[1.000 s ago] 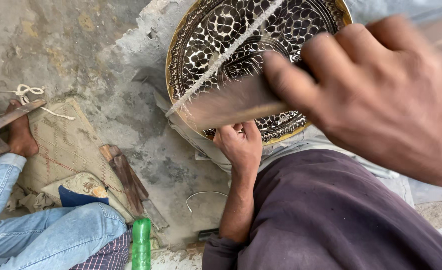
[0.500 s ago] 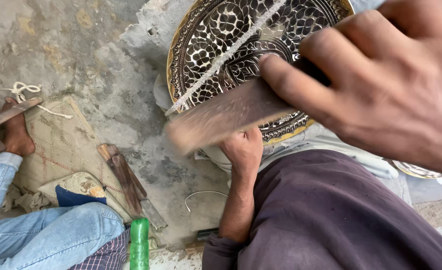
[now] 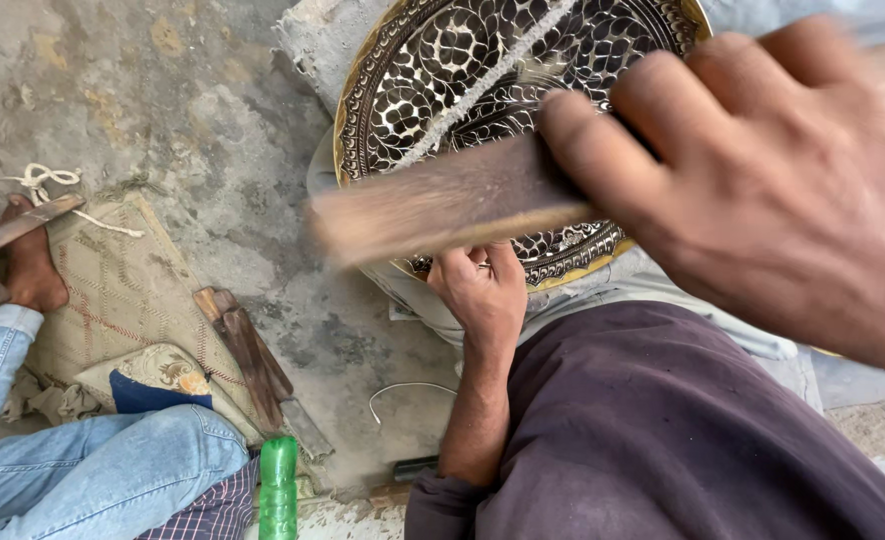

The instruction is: The person sits on the floor with a large decorated brass tray resting on a cloth pad. They hold a small punch against the tray's surface with one hand and strike it repeatedly with a wooden mallet in the other hand, repositioning the punch to work different areas of the engraved pattern.

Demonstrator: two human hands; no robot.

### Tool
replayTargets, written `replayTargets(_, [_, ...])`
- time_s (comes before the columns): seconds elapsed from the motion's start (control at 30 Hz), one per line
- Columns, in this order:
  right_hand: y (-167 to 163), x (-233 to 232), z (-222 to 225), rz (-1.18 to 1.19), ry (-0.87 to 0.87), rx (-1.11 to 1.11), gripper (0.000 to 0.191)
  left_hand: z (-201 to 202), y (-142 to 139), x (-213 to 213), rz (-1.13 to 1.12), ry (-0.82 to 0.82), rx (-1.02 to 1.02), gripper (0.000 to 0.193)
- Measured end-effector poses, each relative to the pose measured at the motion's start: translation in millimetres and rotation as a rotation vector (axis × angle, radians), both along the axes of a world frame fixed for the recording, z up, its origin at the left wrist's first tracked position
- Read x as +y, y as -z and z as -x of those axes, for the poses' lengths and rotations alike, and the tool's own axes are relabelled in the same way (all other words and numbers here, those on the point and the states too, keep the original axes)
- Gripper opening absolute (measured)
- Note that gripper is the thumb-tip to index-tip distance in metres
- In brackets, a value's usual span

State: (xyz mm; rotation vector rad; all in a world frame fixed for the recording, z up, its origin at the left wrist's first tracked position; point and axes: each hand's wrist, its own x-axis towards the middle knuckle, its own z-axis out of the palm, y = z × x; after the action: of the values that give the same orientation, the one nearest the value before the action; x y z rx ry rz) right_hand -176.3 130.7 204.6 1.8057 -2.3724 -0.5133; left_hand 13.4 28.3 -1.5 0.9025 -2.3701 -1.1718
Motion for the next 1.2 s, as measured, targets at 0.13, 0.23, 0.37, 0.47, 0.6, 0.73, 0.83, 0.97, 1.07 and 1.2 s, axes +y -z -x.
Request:
replayTargets(0.13, [0.1,0.8,1.2,0.033,-0.047,0.024,0.056,0.1,-1.3,-0.3,0.019,-0.007,0.063,0.015])
replayTargets(0.23, [-0.8,-2.5,0.5,0.059,0.021,-0.035,0.053,2.8,-2.6,0.5,-0.033,-0.021,0.201,0.015])
replayTargets(0.37, [-0.9,-4.0,1.7,0.009,-0.011,0.054,0.053,3.3,-6.1,-2.4,0.115,-0.029,-0.052,0.026])
replayTargets(0.47, [2.6,-1.2,3.9,0.021,-0.051,0.041,0.054,5.7,-7.1,-2.6,-0.024,-0.021,0.221,0.020])
replayTargets(0.6, [6.0,3.4,1.4,-0.050,-0.052,0.140,0.053,3.1,-4.6,0.3,-0.069,-0.079,0.126,0.015])
replayTargets(0.73, [4.0,-1.5,4.4,0.072,-0.072,0.121,0.055,-7.1,6.1,2.6,-0.083,-0.026,-0.028,0.012])
replayTargets(0.83, [1.0,-8.0,3.7,0.117,-0.071,-0.027,0.049,-10.9,17.0,0.6,0.093,0.030,0.089,0.007])
replayTargets(0.97, [-10.0,10.7,-15.9,-0.031,-0.121,0.178,0.057,-9.4,16.0,3.6,-0.245,-0.064,0.319,0.023])
replayTargets(1.07, [1.0,36.7,-20.7,0.226,0.011,-0.066,0.053,-9.4,-2.3,-4.9,-0.811,-0.218,0.601,0.023])
replayTargets(1.2, [33.7,69.6,-20.3,0.402,0.372,-0.439,0.059,6.0,-24.0,-30.4,-0.505,0.075,0.366,0.028])
